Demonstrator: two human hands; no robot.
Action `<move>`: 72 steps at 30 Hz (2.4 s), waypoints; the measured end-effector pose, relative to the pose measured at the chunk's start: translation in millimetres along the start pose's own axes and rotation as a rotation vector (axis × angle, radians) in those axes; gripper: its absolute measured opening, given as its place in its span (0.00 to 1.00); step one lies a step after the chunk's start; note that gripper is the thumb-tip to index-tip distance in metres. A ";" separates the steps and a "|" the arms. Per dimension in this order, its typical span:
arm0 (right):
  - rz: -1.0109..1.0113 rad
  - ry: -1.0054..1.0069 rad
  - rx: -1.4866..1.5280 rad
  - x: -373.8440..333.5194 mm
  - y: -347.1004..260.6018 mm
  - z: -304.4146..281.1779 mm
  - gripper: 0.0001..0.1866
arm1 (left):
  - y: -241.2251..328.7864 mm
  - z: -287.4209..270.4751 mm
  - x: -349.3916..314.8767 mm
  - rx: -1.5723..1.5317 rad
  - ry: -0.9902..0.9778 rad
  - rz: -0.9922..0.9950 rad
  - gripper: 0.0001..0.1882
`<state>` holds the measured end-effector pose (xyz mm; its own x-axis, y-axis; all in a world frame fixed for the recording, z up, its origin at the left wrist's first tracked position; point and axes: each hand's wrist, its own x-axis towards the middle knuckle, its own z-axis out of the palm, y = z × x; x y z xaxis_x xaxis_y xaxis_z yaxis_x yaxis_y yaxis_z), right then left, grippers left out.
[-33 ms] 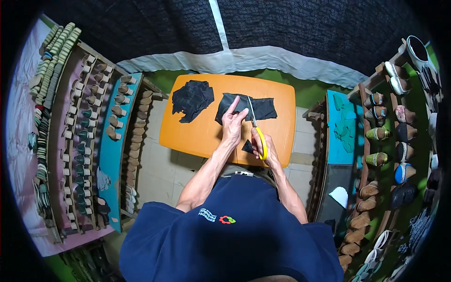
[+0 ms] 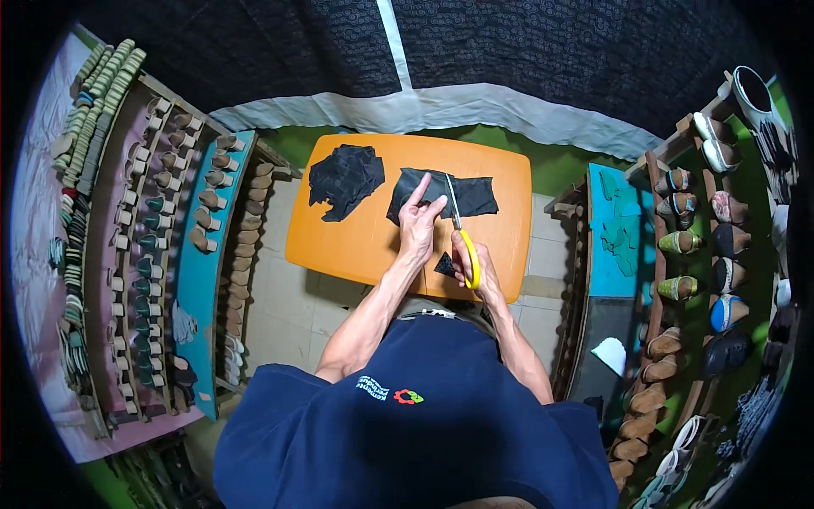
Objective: The person uses yellow-handled scissors to cut a piece of black fabric on an orange table. They trim the edges of the fabric, creating smaller pieces and scraps, while surrounded by shelves of wooden shoe lasts.
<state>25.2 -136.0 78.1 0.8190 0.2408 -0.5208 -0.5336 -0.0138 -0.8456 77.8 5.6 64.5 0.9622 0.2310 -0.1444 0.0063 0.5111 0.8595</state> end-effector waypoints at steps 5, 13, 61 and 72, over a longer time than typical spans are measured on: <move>-0.063 0.032 0.068 -0.3 6.8 9.0 0.33 | -3.3 4.9 -3.2 -0.060 0.010 0.006 0.35; -0.095 -0.031 0.018 -3.4 13.7 8.2 0.29 | 13.5 -6.3 23.4 -0.076 0.135 -0.044 0.22; -0.111 0.111 -0.260 -2.1 16.6 -12.9 0.27 | 29.0 -16.8 14.3 0.070 -0.251 -0.211 0.36; -0.091 0.126 -0.184 4.5 19.4 -14.4 0.32 | 19.8 -11.7 5.2 0.114 -0.285 -0.210 0.38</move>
<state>21.6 -149.2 57.7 0.8881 0.1266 -0.4419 -0.4181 -0.1771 -0.8910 79.7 26.5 75.0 0.9738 -0.1170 -0.1950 0.2265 0.4232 0.8773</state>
